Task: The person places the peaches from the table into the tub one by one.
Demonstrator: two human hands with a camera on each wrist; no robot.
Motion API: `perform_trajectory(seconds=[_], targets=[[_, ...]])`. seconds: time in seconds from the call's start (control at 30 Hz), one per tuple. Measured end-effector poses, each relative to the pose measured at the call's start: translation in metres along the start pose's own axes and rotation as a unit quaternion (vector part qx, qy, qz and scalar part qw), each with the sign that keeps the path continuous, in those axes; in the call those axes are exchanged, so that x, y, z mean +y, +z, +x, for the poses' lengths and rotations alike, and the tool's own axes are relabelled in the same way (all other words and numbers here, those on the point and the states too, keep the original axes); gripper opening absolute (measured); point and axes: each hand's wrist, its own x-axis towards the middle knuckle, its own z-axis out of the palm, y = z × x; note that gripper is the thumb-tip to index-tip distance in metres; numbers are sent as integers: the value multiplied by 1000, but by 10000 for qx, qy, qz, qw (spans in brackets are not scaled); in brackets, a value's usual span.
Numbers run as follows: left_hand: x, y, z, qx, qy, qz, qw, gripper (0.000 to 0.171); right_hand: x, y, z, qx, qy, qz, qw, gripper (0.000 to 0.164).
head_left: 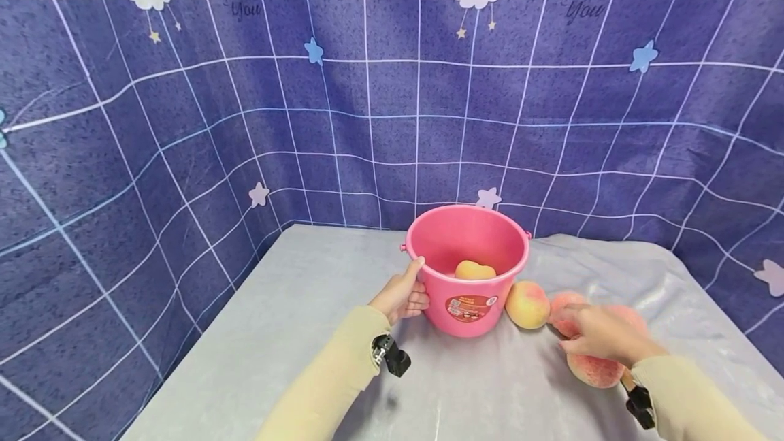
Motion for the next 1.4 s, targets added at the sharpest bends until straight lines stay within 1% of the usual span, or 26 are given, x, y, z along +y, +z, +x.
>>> perform_trajectory(seconds=[0.07,0.1,0.13,0.23,0.3,0.33,0.37,0.4,0.47,0.57,0.67,0.8,1.0,1.07,1.27,1.4], targets=[[0,0,0,-7,8,9,10000,92,1,5,-3,-129,-73,202,9997,19],[-1,0,1,-14,16,24,10000,94,2,6,-5,-235,-8,300,9993,21],[-6,-3,8,-89,94,11,9999,98,2,8,-7,-317,28,350,9989,25],[-7,-4,9,-90,111,53,9999,100,1,11,-11,-536,330,391,9972,31],[-8,-4,9,-78,75,20,9999,98,1,13,-14,-553,495,336,9967,31],[-8,-4,10,-73,58,-8,10000,97,1,14,-16,-507,490,270,9971,31],[-2,-1,3,1,-19,5,10000,92,2,15,-17,-446,482,165,9977,30],[-2,-1,3,5,-24,-17,10000,91,3,16,-19,-372,464,52,9982,30],[-2,-1,3,2,-19,-30,10000,89,5,19,-23,-141,301,-171,9993,30],[-2,0,2,1,1,-6,10000,89,11,21,-28,197,117,-416,9989,31],[-2,0,1,-9,21,18,10000,90,16,22,-33,411,11,-531,9977,32],[-2,0,2,-5,50,32,10000,89,22,23,-38,529,-87,-644,9965,35],[0,2,-1,16,48,33,10000,89,26,26,-42,948,-473,-807,9911,42],[1,2,-2,24,48,45,10000,89,26,28,-43,988,-485,-889,9899,46],[1,1,-1,70,52,67,9999,88,23,32,-47,864,-326,-1029,9904,62],[1,0,-3,16,38,59,10000,88,21,32,-47,582,-154,-974,9934,70]])
